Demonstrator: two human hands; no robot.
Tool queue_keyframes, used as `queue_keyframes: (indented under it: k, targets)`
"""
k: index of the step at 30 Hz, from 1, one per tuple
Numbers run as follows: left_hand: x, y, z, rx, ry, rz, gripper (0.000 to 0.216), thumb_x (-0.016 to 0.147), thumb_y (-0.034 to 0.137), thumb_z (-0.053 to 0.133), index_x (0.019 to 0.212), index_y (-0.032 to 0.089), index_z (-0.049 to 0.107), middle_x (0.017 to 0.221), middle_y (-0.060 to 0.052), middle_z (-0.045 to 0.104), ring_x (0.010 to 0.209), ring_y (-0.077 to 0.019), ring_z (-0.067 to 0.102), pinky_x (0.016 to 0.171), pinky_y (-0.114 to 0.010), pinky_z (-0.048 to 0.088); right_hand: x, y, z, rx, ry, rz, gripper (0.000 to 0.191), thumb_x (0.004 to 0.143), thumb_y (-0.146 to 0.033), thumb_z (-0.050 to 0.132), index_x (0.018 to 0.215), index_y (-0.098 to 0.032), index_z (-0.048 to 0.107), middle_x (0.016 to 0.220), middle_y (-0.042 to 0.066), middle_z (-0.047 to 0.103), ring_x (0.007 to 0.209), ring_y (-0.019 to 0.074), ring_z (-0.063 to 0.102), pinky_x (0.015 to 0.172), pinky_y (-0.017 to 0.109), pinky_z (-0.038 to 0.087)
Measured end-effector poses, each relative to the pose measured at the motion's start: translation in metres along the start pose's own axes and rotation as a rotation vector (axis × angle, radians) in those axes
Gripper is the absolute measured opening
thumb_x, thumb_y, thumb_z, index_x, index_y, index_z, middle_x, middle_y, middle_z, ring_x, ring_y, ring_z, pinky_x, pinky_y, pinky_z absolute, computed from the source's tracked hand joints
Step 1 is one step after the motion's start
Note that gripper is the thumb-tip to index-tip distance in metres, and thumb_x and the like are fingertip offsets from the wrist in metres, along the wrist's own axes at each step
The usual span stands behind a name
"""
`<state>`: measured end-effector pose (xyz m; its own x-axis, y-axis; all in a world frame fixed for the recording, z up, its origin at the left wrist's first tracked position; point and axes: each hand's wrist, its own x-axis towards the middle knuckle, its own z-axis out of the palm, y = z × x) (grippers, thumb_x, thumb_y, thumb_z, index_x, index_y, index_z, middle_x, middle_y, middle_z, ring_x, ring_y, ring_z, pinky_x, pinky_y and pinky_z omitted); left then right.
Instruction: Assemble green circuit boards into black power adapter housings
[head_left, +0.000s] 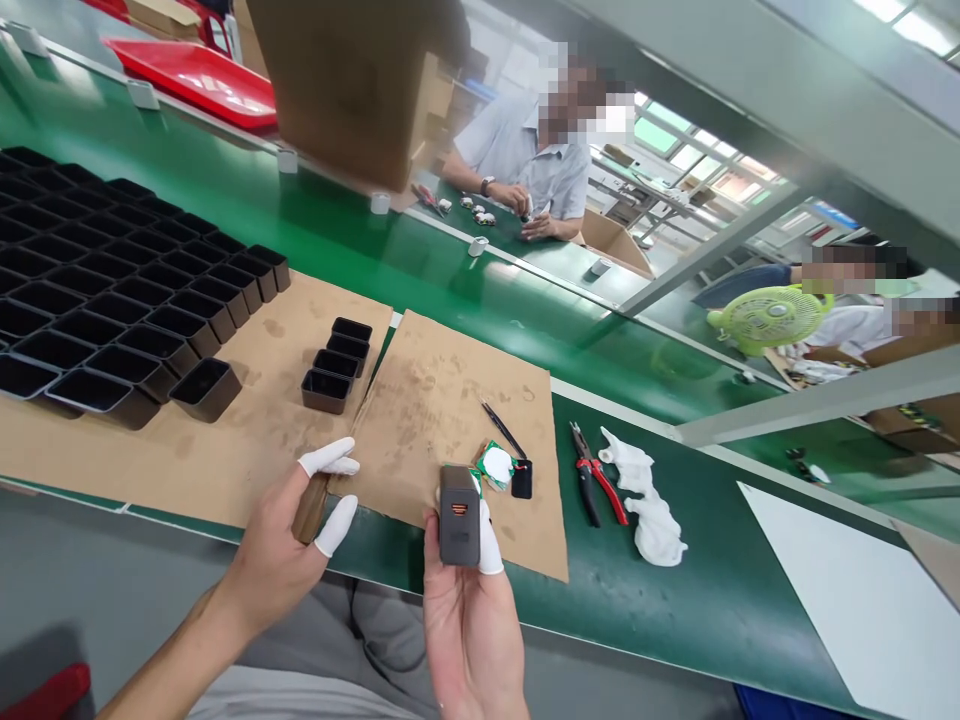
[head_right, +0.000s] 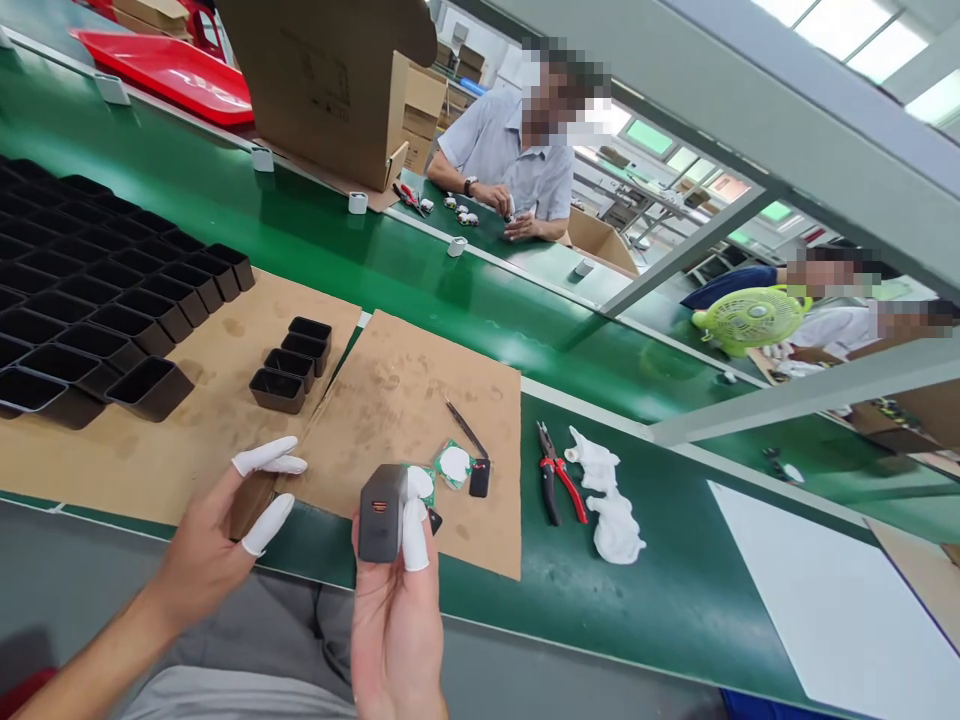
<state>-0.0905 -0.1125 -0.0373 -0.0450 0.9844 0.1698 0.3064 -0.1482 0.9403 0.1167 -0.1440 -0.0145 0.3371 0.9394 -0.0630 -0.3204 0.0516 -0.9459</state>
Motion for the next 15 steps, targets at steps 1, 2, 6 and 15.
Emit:
queue_keyframes:
  k: [1, 2, 6, 15]
  targets:
    - [0.000, -0.001, 0.000, -0.005, -0.001, -0.003, 0.048, 0.115, 0.042, 0.065, 0.160, 0.027, 0.061, 0.133, -0.010, 0.083, 0.126, -0.0280, 0.081, 0.115, -0.047, 0.064, -0.001, -0.001, 0.003, 0.047, 0.037, 0.041, 0.034, 0.121, -0.048, 0.063, 0.137, -0.030, 0.088, 0.134, 0.008, 0.091, 0.125, 0.0278, 0.089, 0.102, 0.044, 0.078]
    - [-0.001, -0.001, 0.000, -0.010, -0.004, -0.012, 0.047, 0.115, 0.043, 0.065, 0.159, 0.027, 0.061, 0.134, -0.010, 0.083, 0.126, -0.0281, 0.081, 0.116, -0.048, 0.064, -0.003, -0.004, 0.007, 0.074, 0.085, 0.083, 0.033, 0.118, -0.050, 0.068, 0.135, -0.030, 0.089, 0.130, 0.008, 0.092, 0.124, 0.0282, 0.089, 0.102, 0.045, 0.078]
    - [-0.002, -0.002, 0.002, -0.013, 0.006, -0.059, 0.046, 0.114, 0.045, 0.065, 0.156, 0.027, 0.063, 0.138, -0.011, 0.082, 0.128, -0.0286, 0.080, 0.117, -0.048, 0.064, -0.008, -0.016, 0.019, -0.163, 0.241, -0.104, 0.022, 0.110, -0.040, 0.083, 0.129, -0.029, 0.088, 0.123, 0.006, 0.092, 0.115, 0.0264, 0.091, 0.096, 0.040, 0.079]
    - [0.003, 0.002, 0.003, 0.006, 0.049, -0.017, 0.032, 0.116, 0.038, 0.061, 0.143, 0.025, 0.074, 0.135, -0.012, 0.084, 0.123, -0.0273, 0.083, 0.109, -0.043, 0.068, 0.014, 0.006, 0.005, -1.066, -0.233, -0.900, 0.058, 0.110, 0.003, 0.063, 0.158, -0.026, 0.075, 0.132, 0.014, 0.089, 0.127, 0.0291, 0.088, 0.108, 0.037, 0.074]
